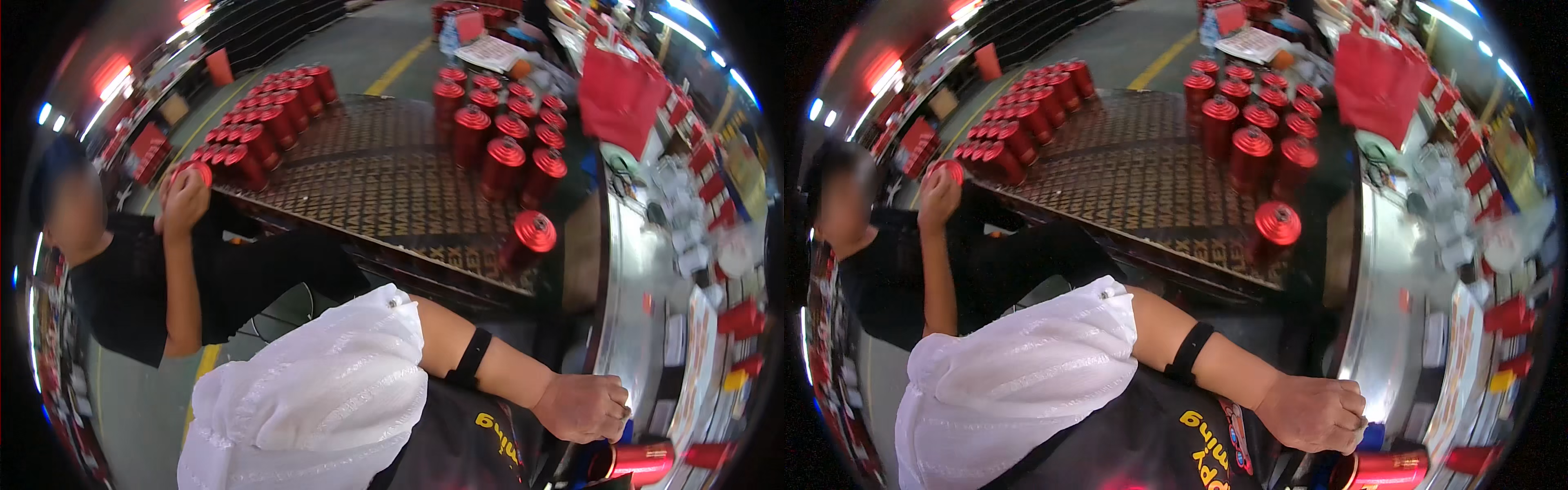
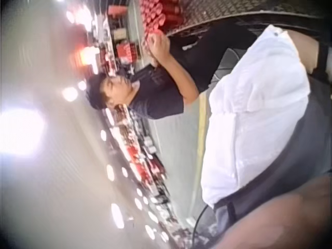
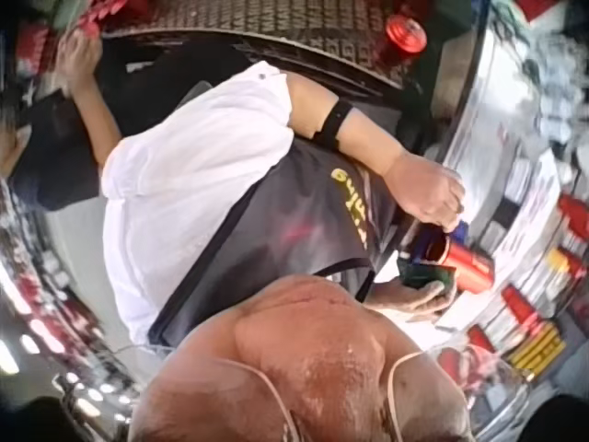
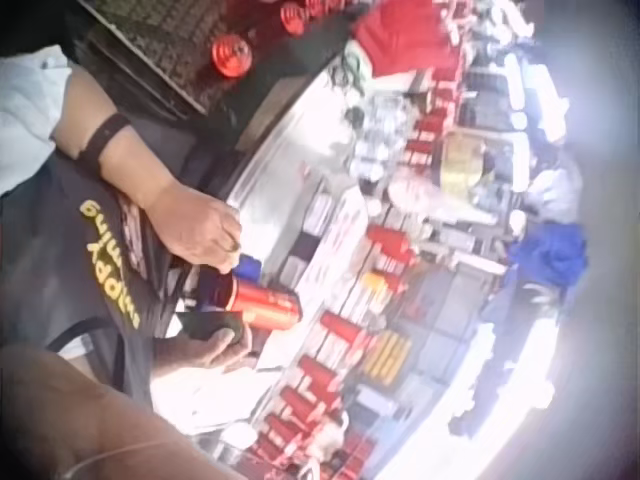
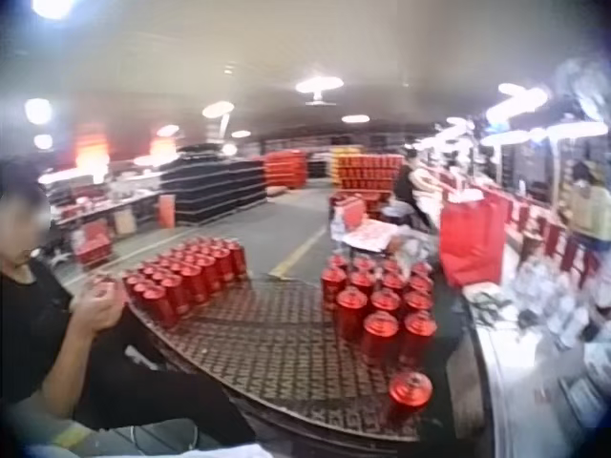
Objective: The person picks up red canisters one by one and wipes each canister using a green sponge, then places them back onto a grid-marked workbench.
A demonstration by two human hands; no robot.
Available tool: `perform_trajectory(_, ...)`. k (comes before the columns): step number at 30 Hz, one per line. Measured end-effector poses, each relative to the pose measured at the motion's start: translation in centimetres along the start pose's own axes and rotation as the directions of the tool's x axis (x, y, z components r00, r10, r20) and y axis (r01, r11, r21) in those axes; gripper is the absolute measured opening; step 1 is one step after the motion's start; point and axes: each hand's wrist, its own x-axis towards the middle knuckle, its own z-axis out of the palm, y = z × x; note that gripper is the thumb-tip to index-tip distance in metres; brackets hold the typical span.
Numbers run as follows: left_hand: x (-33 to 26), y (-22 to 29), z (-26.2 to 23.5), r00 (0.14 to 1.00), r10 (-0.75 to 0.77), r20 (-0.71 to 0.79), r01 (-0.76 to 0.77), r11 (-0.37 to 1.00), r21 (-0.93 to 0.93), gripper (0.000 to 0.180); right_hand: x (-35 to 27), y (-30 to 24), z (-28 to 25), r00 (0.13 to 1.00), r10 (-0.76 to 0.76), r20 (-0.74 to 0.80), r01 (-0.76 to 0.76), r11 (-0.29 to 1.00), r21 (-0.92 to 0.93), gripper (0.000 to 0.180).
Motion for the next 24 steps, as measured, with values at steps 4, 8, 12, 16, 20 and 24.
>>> perform_trajectory(4,-2.4,-0.3,-6.2,0.995,-0.099,0.031,0.098,0.995,0.023,0.01,1.1,-4.8,3.3,0.995,0.073,0.069,-0.096,0.893,0.439,0.043)
perform_trajectory(8,-4.3,-1.3,-9.8,0.973,-0.222,-0.064,0.225,0.974,0.036,0.008,3.6,-3.9,6.6,0.961,-0.266,0.079,0.231,0.924,0.304,0.033)
perform_trajectory(12,-6.2,-1.9,-11.8,0.933,-0.346,-0.093,0.351,0.935,0.039,0.008,6.4,-8.8,8.6,0.954,-0.101,0.282,-0.097,0.788,0.608,0.033)
perform_trajectory(16,-8.6,-1.2,-14.6,0.898,-0.408,-0.166,0.422,0.905,0.056,0.007,9.1,-6.2,13.0,0.742,0.153,0.653,-0.654,0.379,0.655,0.041)
perform_trajectory(20,-11.4,-1.0,-16.9,0.829,-0.517,-0.213,0.543,0.836,0.081,0.006,8.3,-10.4,14.4,0.778,-0.561,0.283,0.169,0.622,0.765,0.043)
perform_trajectory(24,-14.7,0.3,-18.7,0.737,-0.587,-0.335,0.631,0.775,0.03,0.006,8.8,-9.6,16.4,0.689,-0.688,0.23,0.367,0.604,0.707,0.044)
